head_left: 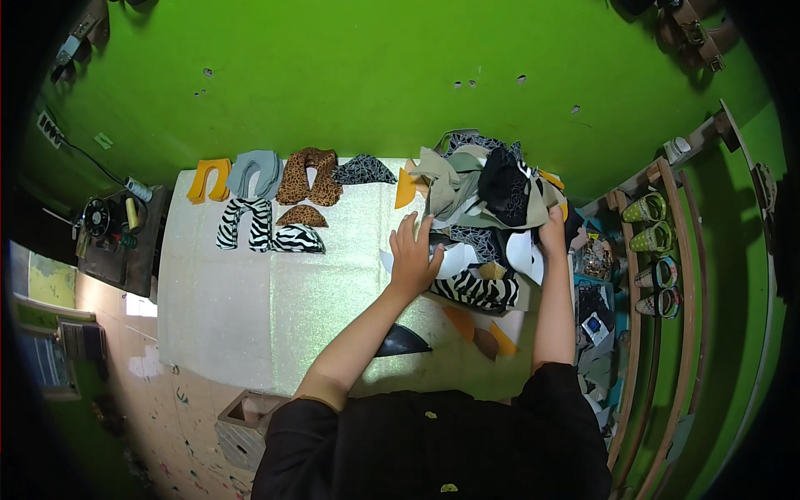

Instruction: Organize and sort patterned fabric and material components for shoe manufacturing.

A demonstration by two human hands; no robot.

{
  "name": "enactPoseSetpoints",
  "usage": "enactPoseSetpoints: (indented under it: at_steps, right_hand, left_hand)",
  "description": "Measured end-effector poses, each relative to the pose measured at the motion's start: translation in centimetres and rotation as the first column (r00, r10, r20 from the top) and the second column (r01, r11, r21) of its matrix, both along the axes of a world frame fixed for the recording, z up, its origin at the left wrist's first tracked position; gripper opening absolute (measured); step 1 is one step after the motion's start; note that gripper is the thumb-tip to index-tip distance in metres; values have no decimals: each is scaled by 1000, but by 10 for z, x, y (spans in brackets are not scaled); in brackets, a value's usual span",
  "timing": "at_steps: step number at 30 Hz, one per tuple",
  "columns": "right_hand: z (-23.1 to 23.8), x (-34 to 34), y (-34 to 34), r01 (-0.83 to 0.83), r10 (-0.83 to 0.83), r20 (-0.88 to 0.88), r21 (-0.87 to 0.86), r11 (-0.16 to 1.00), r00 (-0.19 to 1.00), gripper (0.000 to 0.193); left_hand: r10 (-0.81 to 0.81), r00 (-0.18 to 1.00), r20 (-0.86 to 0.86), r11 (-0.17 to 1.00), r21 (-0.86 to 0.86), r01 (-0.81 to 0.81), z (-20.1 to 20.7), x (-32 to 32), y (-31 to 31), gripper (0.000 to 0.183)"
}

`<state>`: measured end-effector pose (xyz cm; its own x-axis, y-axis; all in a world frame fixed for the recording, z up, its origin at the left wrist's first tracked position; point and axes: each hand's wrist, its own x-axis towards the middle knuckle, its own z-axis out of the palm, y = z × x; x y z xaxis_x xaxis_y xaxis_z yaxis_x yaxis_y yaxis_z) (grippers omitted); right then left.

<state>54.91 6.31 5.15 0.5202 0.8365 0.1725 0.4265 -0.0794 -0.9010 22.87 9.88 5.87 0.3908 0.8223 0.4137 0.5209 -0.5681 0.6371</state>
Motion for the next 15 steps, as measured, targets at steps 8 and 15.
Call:
enactPoseSetpoints:
  at_steps: [8,15]
  right_hand:
    - [45,-48,-6,-1,16,270,-54,999,963,41]
    - [72,-75,-16,-87,148,478,-149,985,866,33]
  left_hand:
    - [2,1000,-10,1000,13,-2,-1,-2,0,57]
    - [-10,994,107,1000,25,8,19,11,6,47]
